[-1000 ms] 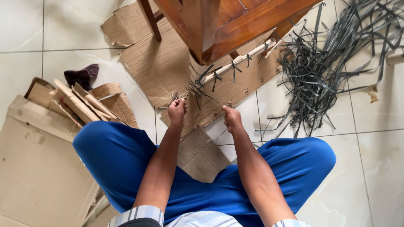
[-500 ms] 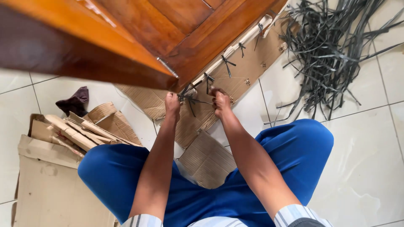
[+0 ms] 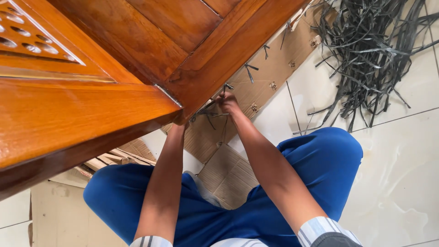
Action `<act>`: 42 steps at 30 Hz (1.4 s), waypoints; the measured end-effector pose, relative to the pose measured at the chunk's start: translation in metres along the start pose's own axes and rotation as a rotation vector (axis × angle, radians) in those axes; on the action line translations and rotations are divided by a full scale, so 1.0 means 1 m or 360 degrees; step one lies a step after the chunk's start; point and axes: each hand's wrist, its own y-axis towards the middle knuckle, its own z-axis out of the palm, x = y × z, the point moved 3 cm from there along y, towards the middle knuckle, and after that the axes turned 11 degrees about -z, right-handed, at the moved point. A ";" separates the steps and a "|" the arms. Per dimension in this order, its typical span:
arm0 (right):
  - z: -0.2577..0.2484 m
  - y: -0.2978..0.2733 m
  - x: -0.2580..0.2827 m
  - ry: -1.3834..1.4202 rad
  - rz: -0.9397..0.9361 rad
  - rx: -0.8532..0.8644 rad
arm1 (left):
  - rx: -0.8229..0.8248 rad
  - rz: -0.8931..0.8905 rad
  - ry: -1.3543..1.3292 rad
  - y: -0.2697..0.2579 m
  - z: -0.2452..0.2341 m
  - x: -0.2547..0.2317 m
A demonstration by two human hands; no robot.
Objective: Wrap wooden chair legs with cardboard strips and plastic ties for protection.
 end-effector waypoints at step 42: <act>0.043 -0.264 0.203 -0.1629 -0.0562 0.0212 | 0.0198 -0.0497 -0.0112 0.021 0.102 0.133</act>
